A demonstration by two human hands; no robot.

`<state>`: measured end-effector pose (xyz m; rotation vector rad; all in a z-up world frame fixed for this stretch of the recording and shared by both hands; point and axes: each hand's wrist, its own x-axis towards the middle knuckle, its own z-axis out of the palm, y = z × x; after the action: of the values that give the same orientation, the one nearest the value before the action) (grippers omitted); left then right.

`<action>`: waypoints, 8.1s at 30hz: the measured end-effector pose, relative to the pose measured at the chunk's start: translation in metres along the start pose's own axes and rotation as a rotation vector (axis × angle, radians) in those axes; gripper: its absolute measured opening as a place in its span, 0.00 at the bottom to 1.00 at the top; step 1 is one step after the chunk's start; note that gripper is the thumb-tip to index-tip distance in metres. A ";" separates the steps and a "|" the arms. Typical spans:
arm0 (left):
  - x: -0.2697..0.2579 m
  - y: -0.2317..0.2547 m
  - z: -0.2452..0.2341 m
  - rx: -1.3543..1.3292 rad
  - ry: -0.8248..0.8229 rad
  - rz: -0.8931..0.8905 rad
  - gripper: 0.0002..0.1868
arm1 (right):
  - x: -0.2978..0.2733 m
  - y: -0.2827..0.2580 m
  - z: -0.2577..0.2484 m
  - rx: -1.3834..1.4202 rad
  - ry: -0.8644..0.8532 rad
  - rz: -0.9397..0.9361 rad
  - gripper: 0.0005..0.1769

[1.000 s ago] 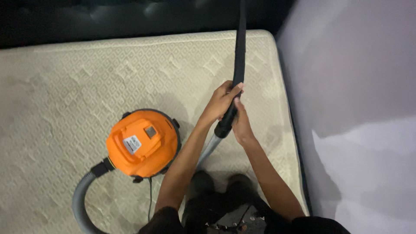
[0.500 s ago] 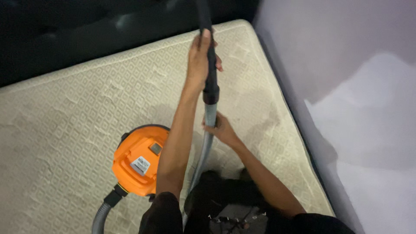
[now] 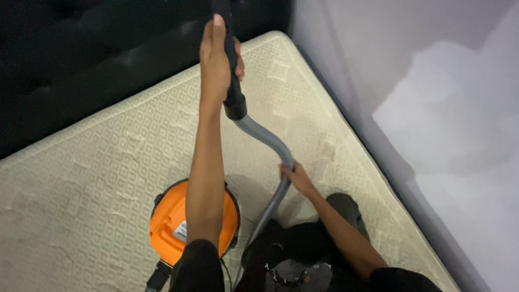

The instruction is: The person vacuums the surface of a mattress using a handheld vacuum attachment, moving the nozzle along the edges and across the top while occasionally adjusting the orange vacuum canister.

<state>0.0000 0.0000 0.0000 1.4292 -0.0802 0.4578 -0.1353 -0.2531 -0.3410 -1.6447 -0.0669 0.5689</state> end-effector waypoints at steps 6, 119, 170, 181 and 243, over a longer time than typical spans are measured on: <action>0.002 -0.042 0.011 0.177 -0.037 -0.193 0.27 | -0.002 -0.029 -0.058 -0.119 0.239 0.008 0.15; -0.032 -0.290 0.079 0.694 -0.026 -0.324 0.26 | 0.007 -0.155 -0.159 -0.277 0.281 0.124 0.30; -0.057 -0.248 0.046 0.460 0.085 -0.608 0.34 | 0.031 -0.163 -0.145 -0.595 0.320 -0.194 0.25; -0.046 -0.218 0.055 -0.068 0.039 -0.575 0.37 | 0.032 -0.141 -0.172 -0.838 0.392 -0.046 0.28; -0.086 -0.195 0.020 0.264 0.136 -0.600 0.31 | 0.016 -0.185 -0.147 -0.782 -0.028 -0.309 0.26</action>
<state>-0.0058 -0.0552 -0.2065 1.5882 0.5244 0.0659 -0.0112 -0.3511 -0.1646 -2.3197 -0.6177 0.3364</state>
